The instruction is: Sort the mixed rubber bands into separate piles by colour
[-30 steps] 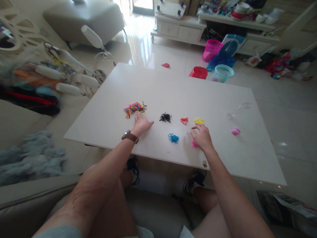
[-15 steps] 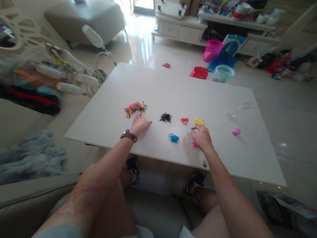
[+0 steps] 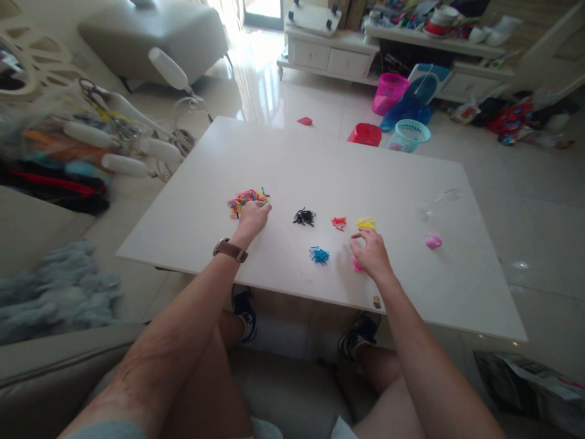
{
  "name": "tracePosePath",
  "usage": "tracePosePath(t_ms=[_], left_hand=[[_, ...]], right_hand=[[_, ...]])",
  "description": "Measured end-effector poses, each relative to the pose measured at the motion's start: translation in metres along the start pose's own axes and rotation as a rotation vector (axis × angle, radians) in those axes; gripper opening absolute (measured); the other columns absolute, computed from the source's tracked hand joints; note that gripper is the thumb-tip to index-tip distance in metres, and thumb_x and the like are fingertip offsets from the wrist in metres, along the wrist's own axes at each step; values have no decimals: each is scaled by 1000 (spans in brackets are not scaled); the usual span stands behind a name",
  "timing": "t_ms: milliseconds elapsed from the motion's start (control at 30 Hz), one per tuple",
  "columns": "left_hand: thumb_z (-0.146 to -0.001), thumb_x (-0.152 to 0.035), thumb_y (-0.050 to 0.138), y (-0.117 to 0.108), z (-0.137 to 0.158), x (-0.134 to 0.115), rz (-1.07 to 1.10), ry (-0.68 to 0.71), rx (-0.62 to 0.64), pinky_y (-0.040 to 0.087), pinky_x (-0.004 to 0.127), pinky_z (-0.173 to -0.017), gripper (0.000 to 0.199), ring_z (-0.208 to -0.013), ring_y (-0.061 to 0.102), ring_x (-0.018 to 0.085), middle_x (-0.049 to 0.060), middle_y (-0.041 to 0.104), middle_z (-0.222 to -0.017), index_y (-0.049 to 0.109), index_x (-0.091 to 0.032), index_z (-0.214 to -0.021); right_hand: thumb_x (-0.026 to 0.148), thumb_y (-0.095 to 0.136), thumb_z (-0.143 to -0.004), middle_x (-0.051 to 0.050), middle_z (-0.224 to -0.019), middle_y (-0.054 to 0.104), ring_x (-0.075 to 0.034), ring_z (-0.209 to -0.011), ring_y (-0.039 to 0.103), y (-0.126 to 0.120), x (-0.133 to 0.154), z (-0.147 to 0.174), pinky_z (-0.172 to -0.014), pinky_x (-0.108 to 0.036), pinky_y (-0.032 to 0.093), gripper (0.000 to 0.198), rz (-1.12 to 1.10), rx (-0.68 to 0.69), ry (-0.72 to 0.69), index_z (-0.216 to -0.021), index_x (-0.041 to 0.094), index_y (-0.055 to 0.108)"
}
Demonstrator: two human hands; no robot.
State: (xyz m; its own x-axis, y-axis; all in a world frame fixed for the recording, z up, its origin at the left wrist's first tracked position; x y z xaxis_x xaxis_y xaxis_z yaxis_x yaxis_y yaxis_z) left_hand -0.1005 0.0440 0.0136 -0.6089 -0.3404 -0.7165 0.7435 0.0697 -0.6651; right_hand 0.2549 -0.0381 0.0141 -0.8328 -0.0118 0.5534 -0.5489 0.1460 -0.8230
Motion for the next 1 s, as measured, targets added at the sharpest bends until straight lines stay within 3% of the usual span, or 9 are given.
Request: tracePosePath(t_ms=[100, 233, 300, 400, 567, 833, 1000], left_hand=[[-75, -34, 53, -4, -2, 2, 174, -15, -80, 36, 30, -60, 20, -64, 50, 17, 0, 47, -58, 59, -18, -65], [-72, -33, 55, -2, 0, 3, 372, -99, -105, 42, 28, -62, 17, -73, 60, 19, 4, 63, -71, 62, -17, -71], [-73, -35, 56, 5, 5, -3, 470, -103, -10, 48, 30, -71, 24, -88, 66, 22, 9, 72, -92, 67, -16, -83], [-77, -40, 53, 22, 20, -18, 621, -58, 277, 52, 35, -86, 36, -108, 67, 25, 14, 71, -122, 71, -16, -97], [-78, -41, 62, 50, 50, -40, 860, -42, 655, 50, 38, -95, 33, -112, 67, 26, 13, 69, -130, 76, -16, -95], [-78, -43, 72, 76, 73, -56, 911, -38, 893, 47, 37, -95, 33, -108, 67, 24, 14, 69, -129, 77, -17, -97], [-79, -45, 71, 83, 77, -57, 870, -36, 946, 46, 37, -98, 36, -110, 66, 24, 14, 70, -127, 78, -17, -100]], right_hand=[[32, 56, -83, -13, -124, 64, -30, -119, 55, 0, 1, 0, -112, -50, 39, 21, -7, 1, -1, -92, 20, 71], [31, 57, -82, -13, -123, 65, -30, -119, 56, 1, 2, 0, -112, -52, 39, 19, -24, 8, -4, -91, 20, 71], [31, 58, -81, -13, -123, 65, -30, -119, 56, 2, 3, -1, -110, -53, 41, 19, -48, 16, -7, -91, 20, 70], [32, 60, -82, -11, -123, 66, -29, -119, 58, 2, 12, 0, -104, -52, 48, 19, -132, 44, -32, -95, 21, 70], [31, 60, -88, -10, -130, 66, -27, -122, 59, 0, 43, 6, -97, -48, 53, 29, -256, 108, -195, -114, 24, 68], [31, 61, -91, -6, -152, 51, -26, -138, 48, 6, 65, 16, -112, -52, 44, 42, -235, 204, -369, -133, 30, 62], [30, 61, -91, -5, -147, 56, -26, -136, 49, 7, 66, 18, -111, -51, 46, 44, -261, 217, -390, -135, 32, 61]])
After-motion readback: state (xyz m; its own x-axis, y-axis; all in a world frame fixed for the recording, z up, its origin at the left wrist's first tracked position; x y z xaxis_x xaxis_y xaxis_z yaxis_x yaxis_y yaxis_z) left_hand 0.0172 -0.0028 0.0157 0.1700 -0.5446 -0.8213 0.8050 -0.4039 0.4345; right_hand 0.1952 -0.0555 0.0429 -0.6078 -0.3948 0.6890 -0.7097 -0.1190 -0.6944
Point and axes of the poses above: each hand's wrist, its own z-axis away from the middle knuckle, its own y-axis out of the palm, x = y × z, the point moved 5 cm from there along -z, towards the middle knuckle
